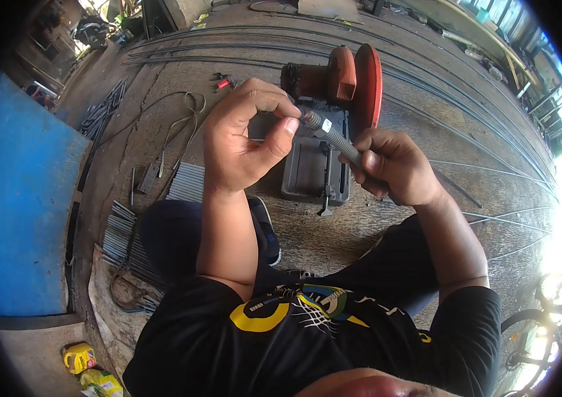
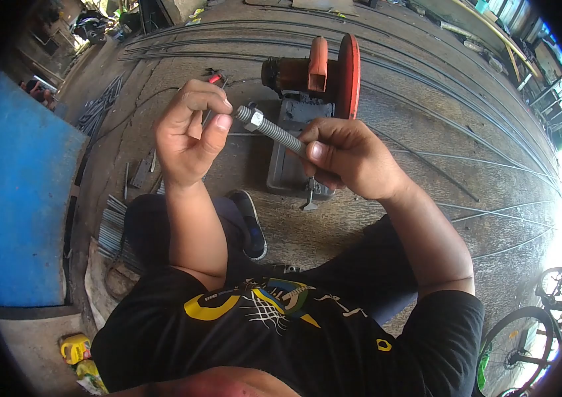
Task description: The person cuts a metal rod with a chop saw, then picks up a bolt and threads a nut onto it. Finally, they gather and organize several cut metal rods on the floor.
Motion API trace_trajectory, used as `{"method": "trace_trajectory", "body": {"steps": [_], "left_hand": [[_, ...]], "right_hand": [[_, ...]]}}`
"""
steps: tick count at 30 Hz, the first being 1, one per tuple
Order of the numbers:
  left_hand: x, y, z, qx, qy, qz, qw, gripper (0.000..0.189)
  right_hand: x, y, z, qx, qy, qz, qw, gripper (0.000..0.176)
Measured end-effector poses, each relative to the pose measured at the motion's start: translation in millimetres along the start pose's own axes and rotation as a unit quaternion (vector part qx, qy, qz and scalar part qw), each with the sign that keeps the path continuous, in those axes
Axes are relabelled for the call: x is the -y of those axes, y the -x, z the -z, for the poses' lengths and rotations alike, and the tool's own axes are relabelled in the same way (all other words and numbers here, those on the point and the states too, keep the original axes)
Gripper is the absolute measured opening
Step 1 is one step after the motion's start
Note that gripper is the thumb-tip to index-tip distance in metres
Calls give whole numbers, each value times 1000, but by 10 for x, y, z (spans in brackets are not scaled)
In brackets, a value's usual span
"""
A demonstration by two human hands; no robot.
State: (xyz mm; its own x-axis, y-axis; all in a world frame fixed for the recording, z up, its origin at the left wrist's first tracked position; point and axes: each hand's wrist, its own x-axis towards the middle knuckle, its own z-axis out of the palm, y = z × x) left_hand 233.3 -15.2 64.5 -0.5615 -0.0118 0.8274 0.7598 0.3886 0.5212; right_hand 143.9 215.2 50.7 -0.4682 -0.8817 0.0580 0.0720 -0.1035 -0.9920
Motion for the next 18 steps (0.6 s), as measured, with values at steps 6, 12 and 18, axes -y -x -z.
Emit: {"method": "trace_trajectory", "body": {"steps": [6,12,18], "left_hand": [[48,-40,-8,-19,-12,-44,999,9],[25,-41,-5,-16,-39,-43,998,7],[57,8,1,13,-27,-47,998,9]], "right_hand": [[-27,-8,3,4,-8,2,1000,24],[-31,-6,-8,8,3,12,1000,22],[9,2,-40,8,-5,10,1000,22]]}}
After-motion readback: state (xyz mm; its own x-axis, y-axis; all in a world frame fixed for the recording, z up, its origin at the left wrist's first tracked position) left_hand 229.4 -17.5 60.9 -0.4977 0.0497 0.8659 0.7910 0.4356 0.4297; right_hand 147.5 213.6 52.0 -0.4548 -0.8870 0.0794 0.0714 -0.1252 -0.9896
